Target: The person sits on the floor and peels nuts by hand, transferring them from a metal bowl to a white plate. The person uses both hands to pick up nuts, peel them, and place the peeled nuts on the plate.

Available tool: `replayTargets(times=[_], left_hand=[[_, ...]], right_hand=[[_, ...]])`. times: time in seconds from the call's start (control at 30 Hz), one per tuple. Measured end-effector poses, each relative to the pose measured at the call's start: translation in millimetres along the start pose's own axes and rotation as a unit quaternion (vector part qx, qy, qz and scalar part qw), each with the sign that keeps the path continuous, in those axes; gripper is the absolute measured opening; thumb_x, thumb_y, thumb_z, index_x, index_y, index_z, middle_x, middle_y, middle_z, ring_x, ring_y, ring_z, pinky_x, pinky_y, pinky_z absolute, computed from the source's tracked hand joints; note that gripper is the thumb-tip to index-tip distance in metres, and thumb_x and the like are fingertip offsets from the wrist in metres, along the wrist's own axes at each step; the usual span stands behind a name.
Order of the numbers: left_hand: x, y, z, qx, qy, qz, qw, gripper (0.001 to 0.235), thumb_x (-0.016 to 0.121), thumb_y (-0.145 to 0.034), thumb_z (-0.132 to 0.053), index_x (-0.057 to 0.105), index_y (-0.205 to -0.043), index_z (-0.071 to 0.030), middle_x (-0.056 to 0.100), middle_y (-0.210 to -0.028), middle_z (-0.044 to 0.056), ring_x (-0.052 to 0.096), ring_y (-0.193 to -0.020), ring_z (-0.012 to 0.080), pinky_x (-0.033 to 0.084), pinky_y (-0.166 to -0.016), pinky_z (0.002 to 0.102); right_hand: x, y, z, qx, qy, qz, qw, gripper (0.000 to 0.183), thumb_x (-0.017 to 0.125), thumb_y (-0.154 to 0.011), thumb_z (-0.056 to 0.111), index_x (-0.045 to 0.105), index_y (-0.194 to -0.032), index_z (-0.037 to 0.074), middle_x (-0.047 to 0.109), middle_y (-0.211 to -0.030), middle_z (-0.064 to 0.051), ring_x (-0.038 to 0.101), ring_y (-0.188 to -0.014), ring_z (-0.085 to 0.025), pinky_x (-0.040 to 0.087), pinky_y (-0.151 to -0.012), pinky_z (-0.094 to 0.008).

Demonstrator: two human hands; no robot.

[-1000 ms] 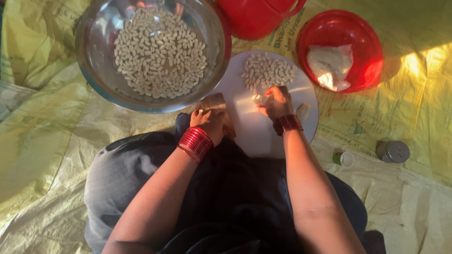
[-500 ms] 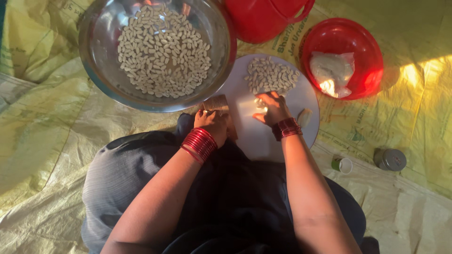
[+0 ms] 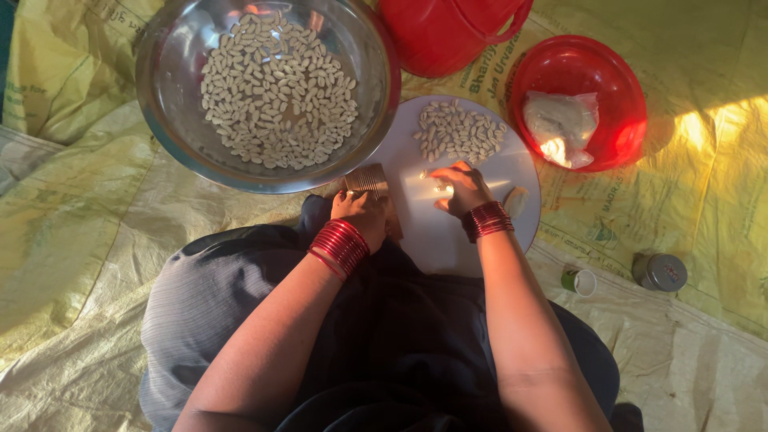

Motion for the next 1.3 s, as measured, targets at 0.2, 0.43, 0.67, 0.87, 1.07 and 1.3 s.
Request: replayTargets(times=[0.2,0.43,0.67,0.87,1.07,1.3], left_hand=[[-8,1,-4,0.013,0.077,0.011,0.997,0.042,0.071,-0.087,-0.039,0.069,-0.119,-0.012,0.065,-0.126,0.011,0.059,-0.122,0.0294,0.044,-0.103,0.045],[1,-13,-9,0.088,0.229,-0.044,0.969,0.049,0.072,-0.088,-0.039,0.068,-0.123,-0.006,0.078,-0.101,0.013,0.073,-0.096,0.0279,0.057,-0.088,0.039],[29,-25,-16,-0.001,0.466,0.006,0.885,0.052,0.067,-0.09,-0.046,0.068,-0.125,-0.006,0.077,-0.106,0.013,0.077,-0.084,0.0252,0.061,-0.076,0.036],[-23,-3,-19,0.026,0.169,-0.108,0.979,0.055,0.069,-0.087,-0.047,0.067,-0.126,-0.008,0.068,-0.117,0.019,0.065,-0.106,0.0355,0.053,-0.088,0.044],[-82,51,58,-0.142,0.052,-0.09,0.984,0.043,0.062,-0.094,-0.045,0.067,-0.126,-0.017,0.067,-0.124,0.014,0.067,-0.116,0.0375,0.054,-0.095,0.051],[-125,72,145,-0.282,0.081,-0.175,0.94,0.058,0.071,-0.09,-0.055,0.063,-0.125,-0.01,0.065,-0.123,0.024,0.065,-0.113,0.0459,0.053,-0.094,0.054]], right_hand=[[22,-2,-18,-0.051,0.053,-0.003,0.997,0.021,0.083,-0.069,0.004,0.076,-0.088,0.01,0.075,-0.095,-0.008,0.071,-0.101,-0.027,0.058,-0.094,-0.036],[24,-1,-27,-0.031,-0.012,-0.058,0.998,0.011,0.077,-0.07,0.003,0.072,-0.076,0.011,0.074,-0.085,-0.005,0.07,-0.084,-0.023,0.059,-0.078,-0.034],[25,9,-61,0.259,-0.257,0.042,0.93,0.021,0.078,-0.078,0.011,0.071,-0.098,0.006,0.07,-0.087,-0.009,0.065,-0.074,-0.018,0.055,-0.069,-0.033],[16,1,-18,-0.01,0.013,-0.038,0.999,0.044,0.084,-0.065,0.016,0.074,-0.107,0.011,0.071,-0.095,-0.013,0.069,-0.086,-0.029,0.056,-0.08,-0.038],[13,3,-15,0.12,-0.012,0.0,0.993,0.023,0.076,-0.077,0.019,0.077,-0.099,0.014,0.074,-0.094,-0.012,0.073,-0.091,-0.027,0.058,-0.084,-0.036],[-7,2,-1,0.12,-0.015,-0.031,0.992,0.024,0.079,-0.078,0.027,0.075,-0.096,0.011,0.075,-0.096,-0.011,0.072,-0.091,-0.028,0.057,-0.081,-0.04]])
Point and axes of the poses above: each hand's wrist, its own y-axis away from the middle knuckle, its own x-axis out of the palm, z = x × y, the point moved 5 cm from there along -y, towards the middle knuckle
